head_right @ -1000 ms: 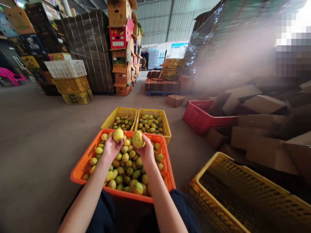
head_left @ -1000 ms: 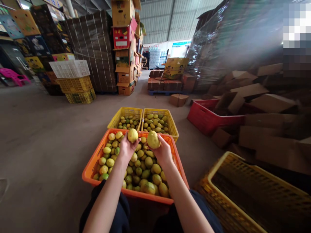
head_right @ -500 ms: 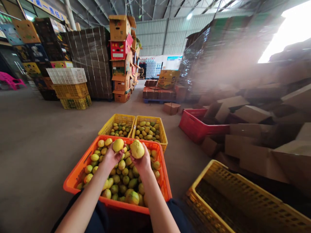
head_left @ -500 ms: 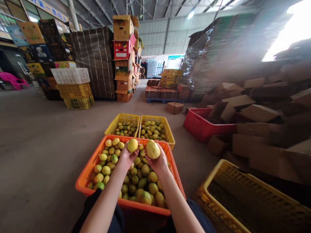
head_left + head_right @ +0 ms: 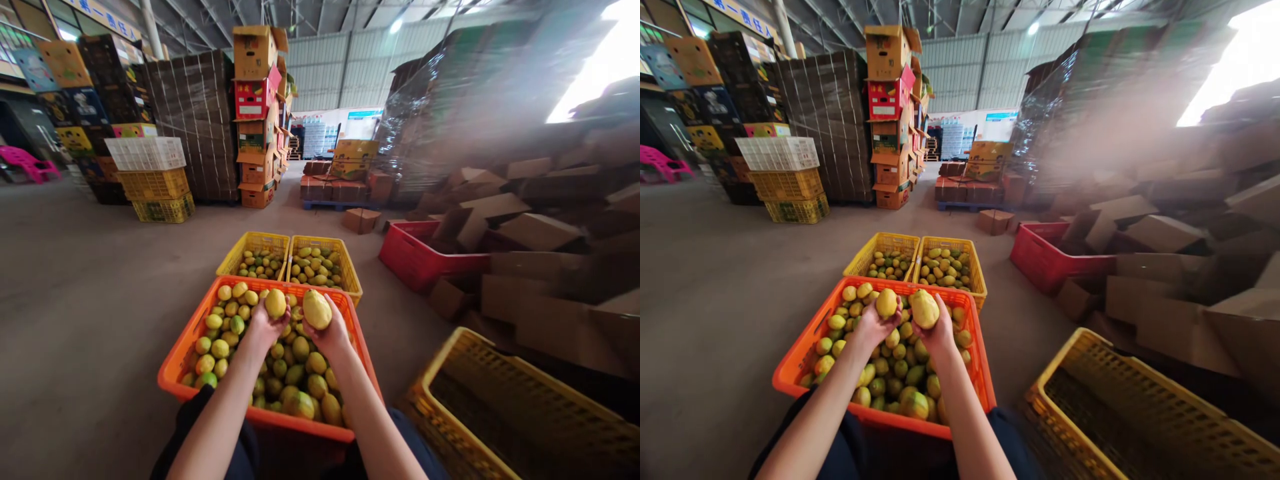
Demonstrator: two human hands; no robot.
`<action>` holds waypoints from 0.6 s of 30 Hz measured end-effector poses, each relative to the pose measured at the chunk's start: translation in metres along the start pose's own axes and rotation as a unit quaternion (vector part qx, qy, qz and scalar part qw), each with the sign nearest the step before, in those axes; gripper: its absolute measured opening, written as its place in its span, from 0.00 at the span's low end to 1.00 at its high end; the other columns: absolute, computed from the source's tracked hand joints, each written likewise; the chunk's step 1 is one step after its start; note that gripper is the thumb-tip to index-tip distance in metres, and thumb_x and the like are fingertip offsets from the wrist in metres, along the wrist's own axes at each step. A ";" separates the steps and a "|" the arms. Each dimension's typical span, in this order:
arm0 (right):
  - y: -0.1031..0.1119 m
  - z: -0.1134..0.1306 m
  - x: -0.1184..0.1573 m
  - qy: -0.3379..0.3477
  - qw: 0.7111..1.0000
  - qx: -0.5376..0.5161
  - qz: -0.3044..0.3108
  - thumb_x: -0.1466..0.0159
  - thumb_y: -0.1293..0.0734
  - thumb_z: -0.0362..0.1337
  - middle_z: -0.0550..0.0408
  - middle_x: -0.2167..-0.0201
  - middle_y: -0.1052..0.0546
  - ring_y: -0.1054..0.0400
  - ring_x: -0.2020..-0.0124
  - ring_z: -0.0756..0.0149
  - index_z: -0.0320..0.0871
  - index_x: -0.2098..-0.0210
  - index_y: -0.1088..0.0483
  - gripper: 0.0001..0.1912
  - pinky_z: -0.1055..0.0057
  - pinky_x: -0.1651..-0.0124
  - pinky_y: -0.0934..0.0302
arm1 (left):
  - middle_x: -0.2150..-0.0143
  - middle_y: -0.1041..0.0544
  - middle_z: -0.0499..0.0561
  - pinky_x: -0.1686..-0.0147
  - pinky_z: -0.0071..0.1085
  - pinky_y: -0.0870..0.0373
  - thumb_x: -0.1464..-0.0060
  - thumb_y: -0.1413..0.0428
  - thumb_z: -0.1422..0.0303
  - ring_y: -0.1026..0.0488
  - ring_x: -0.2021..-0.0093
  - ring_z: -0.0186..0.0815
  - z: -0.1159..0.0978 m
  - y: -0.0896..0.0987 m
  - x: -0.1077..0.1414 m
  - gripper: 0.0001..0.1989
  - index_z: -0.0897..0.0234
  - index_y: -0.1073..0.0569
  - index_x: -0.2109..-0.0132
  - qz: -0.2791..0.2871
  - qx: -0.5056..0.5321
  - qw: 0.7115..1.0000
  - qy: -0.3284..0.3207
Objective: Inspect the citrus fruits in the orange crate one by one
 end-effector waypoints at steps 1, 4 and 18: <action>0.001 -0.004 -0.001 -0.012 1.000 0.006 -0.004 0.40 0.35 0.50 0.54 0.85 0.26 0.38 0.89 0.71 0.42 0.73 0.32 0.17 0.79 0.91 0.51 | 0.73 0.27 0.51 0.80 0.24 0.30 0.36 0.59 0.66 0.29 0.78 0.31 0.000 0.001 -0.001 0.14 0.64 0.30 0.61 -0.007 0.007 1.000 -0.004; -0.001 -0.008 -0.001 -0.020 1.000 0.008 -0.008 0.41 0.33 0.49 0.55 0.82 0.25 0.34 0.86 0.68 0.42 0.70 0.31 0.15 0.79 0.89 0.46 | 0.74 0.28 0.48 0.78 0.24 0.28 0.36 0.56 0.66 0.28 0.77 0.30 -0.005 0.003 -0.002 0.11 0.62 0.32 0.64 -0.025 0.035 0.999 -0.034; -0.003 0.002 0.007 -0.057 0.998 0.019 0.021 0.47 0.31 0.39 0.49 0.78 0.22 0.31 0.81 0.66 0.41 0.71 0.28 0.07 0.80 0.89 0.48 | 0.69 0.26 0.53 0.80 0.21 0.29 0.36 0.53 0.62 0.24 0.71 0.33 -0.026 0.005 0.000 0.14 0.67 0.28 0.60 0.025 -0.012 0.999 -0.032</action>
Point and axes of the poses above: each hand's wrist, its own x-axis away from the middle knuckle, its own y-axis out of the back of the hand, z = x × y, the point moved 9 cm from there along -x, towards the middle knuckle
